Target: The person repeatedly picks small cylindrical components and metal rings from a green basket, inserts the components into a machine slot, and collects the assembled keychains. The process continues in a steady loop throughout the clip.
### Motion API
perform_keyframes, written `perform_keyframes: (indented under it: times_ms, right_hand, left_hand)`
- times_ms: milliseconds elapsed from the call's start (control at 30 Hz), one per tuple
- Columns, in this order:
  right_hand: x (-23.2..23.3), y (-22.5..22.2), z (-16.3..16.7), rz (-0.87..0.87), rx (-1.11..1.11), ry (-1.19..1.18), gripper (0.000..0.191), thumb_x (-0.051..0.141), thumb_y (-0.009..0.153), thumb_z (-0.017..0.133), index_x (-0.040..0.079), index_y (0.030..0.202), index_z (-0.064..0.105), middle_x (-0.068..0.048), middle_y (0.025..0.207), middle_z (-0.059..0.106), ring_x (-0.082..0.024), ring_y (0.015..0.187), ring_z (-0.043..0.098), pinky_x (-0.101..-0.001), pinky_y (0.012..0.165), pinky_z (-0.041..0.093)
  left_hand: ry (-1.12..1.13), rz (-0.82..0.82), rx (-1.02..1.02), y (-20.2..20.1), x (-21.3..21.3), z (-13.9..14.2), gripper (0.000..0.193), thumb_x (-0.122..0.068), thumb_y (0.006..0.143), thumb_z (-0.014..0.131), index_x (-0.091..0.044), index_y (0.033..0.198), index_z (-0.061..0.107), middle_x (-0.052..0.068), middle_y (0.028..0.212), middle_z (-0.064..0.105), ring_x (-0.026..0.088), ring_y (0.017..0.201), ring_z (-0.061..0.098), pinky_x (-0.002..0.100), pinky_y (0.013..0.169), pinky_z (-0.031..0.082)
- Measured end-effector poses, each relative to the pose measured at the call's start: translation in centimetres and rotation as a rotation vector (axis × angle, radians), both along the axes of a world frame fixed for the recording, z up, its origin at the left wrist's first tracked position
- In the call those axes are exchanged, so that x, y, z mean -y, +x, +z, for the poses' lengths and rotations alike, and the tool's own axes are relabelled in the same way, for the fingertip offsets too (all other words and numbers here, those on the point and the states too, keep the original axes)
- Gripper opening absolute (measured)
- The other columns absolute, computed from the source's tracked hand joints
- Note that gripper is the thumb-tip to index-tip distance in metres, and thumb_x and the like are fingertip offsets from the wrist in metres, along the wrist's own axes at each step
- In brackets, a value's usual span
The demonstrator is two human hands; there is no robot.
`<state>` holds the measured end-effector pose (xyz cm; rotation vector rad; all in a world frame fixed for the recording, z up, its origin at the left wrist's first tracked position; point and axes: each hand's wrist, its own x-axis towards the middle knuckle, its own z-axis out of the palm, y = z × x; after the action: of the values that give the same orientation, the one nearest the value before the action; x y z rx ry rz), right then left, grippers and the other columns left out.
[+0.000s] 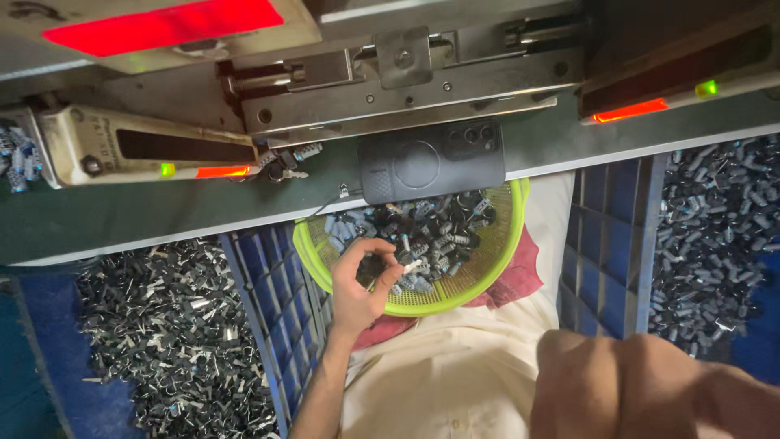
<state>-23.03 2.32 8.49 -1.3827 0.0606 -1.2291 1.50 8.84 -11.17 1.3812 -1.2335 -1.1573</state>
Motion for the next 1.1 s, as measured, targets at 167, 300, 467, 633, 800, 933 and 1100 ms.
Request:
perform_keyframes:
  times_ms: [167,300,467,633,800,933,1100]
  right_hand:
    - [-0.4,0.8,-2.3,-0.037,-0.183,0.268,0.02,0.008,0.091,0.069,0.0,0.109,0.071,-0.014,0.106,0.075,-0.03,0.098,0.075,-0.0373,0.083,0.059]
    - [-0.8,4.6,-9.9,-0.289,-0.921,0.325,0.023,0.013,0.089,0.074,0.001,0.108,0.071,-0.013,0.108,0.075,-0.031,0.097,0.073,-0.038,0.083,0.056]
    - [-4.8,6.5,-18.0,-0.486,-1.169,0.008,0.041,0.019,0.078,0.081,0.001,0.111,0.066,-0.018,0.112,0.064,-0.039,0.102,0.062,-0.0454,0.085,0.052]
    - [-4.7,6.8,-20.9,-0.466,-1.368,0.044,0.028,0.004,0.07,0.076,0.007,0.096,0.067,-0.013,0.094,0.064,-0.036,0.094,0.063,-0.0463,0.08,0.052]
    - [-3.1,6.6,-21.8,-0.524,-0.908,0.043,0.037,-0.014,0.07,0.068,0.003,0.103,0.072,-0.011,0.102,0.072,-0.028,0.086,0.073,-0.0353,0.072,0.06]
    - [-3.8,6.8,-21.5,-0.567,-0.786,0.063,0.038,-0.019,0.071,0.065,0.001,0.101,0.074,-0.01,0.106,0.075,-0.023,0.089,0.078,-0.0297,0.074,0.064]
    - [-4.8,7.1,-21.6,-0.519,-0.751,0.129,0.035,-0.016,0.07,0.073,0.001,0.1,0.073,-0.014,0.106,0.075,-0.024,0.091,0.077,-0.0305,0.074,0.063]
  left_hand:
    - [-0.09,-0.002,0.094,0.3,0.0,0.5,0.02,-0.001,0.083,0.075,-0.002,0.1,0.065,0.008,0.088,0.063,0.019,0.082,0.065,0.029,0.077,0.051]
    - [-0.142,0.124,0.182,0.5,-0.4,0.4,0.015,0.0,0.084,0.074,-0.002,0.095,0.064,0.01,0.093,0.061,0.02,0.084,0.061,0.029,0.075,0.049]
    - [-0.049,0.249,0.207,0.6,-0.9,0.1,0.011,0.003,0.082,0.071,-0.003,0.09,0.065,0.011,0.096,0.058,0.023,0.086,0.06,0.031,0.075,0.048]
    - [-0.273,0.222,0.529,0.1,0.4,1.9,0.014,0.002,0.079,0.067,-0.005,0.091,0.066,0.016,0.103,0.062,0.035,0.101,0.064,0.042,0.09,0.053]
    - [-0.291,-0.063,0.455,0.1,1.6,3.2,0.029,-0.006,0.075,0.071,-0.001,0.103,0.069,0.015,0.107,0.069,0.039,0.103,0.063,0.046,0.091,0.05]
    - [-0.233,-0.015,0.368,0.0,1.3,2.0,0.024,-0.01,0.078,0.075,-0.001,0.098,0.067,0.015,0.106,0.07,0.036,0.102,0.065,0.042,0.09,0.052]
    - [-0.215,-0.016,0.287,0.4,0.7,0.7,0.02,-0.006,0.071,0.069,-0.002,0.089,0.064,0.013,0.102,0.071,0.033,0.098,0.065,0.04,0.088,0.051]
